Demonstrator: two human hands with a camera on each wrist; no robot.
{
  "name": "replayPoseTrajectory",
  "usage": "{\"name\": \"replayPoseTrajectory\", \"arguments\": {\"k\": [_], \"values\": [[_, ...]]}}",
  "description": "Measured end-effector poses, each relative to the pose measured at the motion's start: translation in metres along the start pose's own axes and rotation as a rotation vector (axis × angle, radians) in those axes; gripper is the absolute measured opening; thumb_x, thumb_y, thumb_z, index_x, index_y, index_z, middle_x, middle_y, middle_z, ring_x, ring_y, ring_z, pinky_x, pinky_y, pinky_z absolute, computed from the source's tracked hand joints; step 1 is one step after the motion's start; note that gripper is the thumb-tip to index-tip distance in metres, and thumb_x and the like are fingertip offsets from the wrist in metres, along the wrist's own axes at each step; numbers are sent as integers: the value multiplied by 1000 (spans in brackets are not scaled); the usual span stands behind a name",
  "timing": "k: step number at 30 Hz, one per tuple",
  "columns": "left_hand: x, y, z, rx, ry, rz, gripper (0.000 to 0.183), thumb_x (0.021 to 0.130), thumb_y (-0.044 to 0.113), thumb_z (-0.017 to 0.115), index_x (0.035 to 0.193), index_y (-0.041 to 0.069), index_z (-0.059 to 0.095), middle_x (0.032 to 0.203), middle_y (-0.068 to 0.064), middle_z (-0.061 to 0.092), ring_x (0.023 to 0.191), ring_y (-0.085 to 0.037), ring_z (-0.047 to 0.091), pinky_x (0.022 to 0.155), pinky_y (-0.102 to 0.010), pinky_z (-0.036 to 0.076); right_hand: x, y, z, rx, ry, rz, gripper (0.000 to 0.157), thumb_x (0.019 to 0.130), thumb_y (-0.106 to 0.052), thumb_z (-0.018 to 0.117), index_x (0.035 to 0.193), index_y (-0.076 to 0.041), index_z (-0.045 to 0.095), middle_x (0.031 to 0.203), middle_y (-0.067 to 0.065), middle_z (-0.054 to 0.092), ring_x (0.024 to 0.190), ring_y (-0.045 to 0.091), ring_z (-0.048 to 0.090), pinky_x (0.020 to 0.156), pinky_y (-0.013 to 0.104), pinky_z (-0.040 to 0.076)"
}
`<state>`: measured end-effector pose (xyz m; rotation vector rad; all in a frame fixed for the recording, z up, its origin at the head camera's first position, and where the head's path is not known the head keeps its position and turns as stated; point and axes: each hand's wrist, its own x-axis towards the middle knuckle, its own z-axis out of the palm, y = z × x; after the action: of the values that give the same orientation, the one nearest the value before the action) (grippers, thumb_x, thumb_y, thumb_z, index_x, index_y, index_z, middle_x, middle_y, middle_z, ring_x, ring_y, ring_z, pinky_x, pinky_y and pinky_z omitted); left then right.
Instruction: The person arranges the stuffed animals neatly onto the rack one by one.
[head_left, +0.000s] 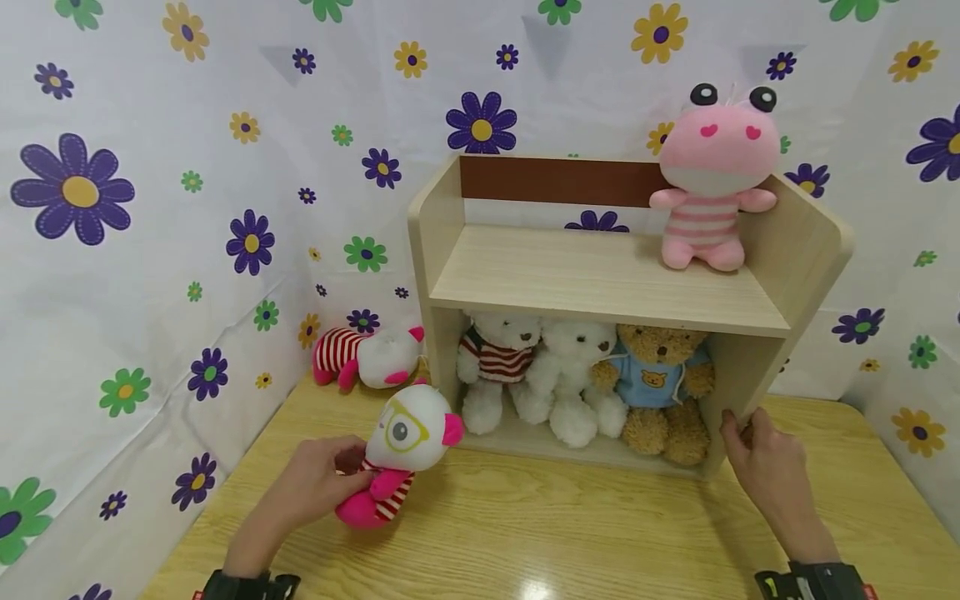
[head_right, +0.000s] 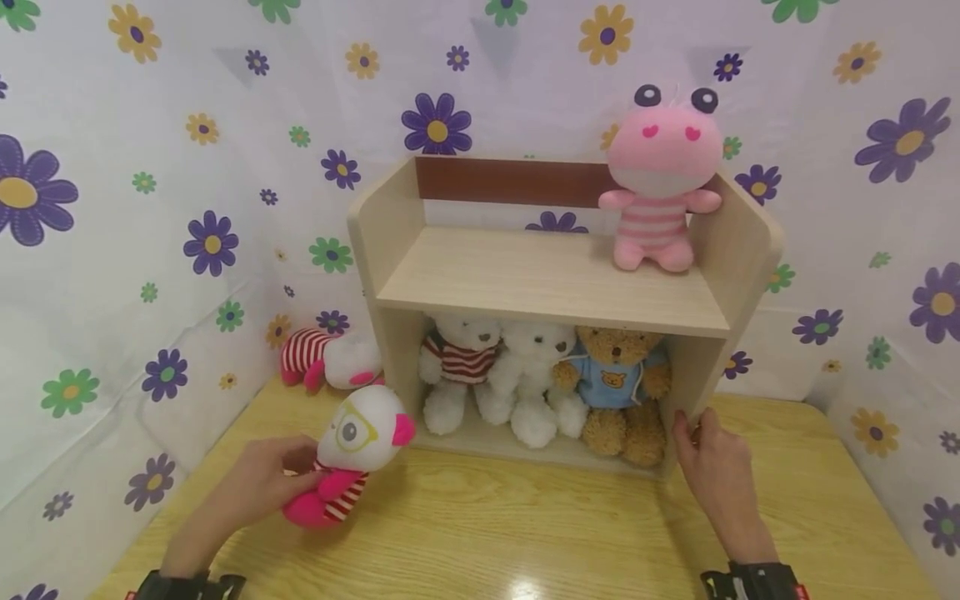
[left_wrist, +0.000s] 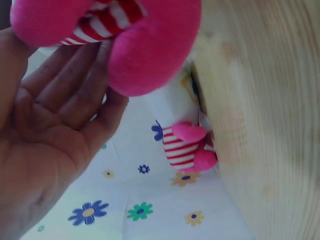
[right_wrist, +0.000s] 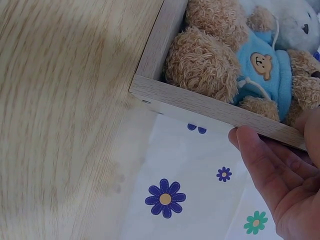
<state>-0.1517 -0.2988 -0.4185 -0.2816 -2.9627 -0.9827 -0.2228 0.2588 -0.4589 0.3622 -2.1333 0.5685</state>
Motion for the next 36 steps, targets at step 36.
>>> {"name": "replayPoseTrajectory", "arguments": {"k": [36], "values": [[17, 173, 63, -499, 459, 635, 26, 85, 9, 83, 81, 11, 57, 78, -2, 66, 71, -8, 68, 63, -26, 59, -2, -1, 0, -13, 36, -16, 15, 82, 2, 71, 75, 2, 58, 53, 10, 59, 37, 7, 44, 36, 21, 30]]}}
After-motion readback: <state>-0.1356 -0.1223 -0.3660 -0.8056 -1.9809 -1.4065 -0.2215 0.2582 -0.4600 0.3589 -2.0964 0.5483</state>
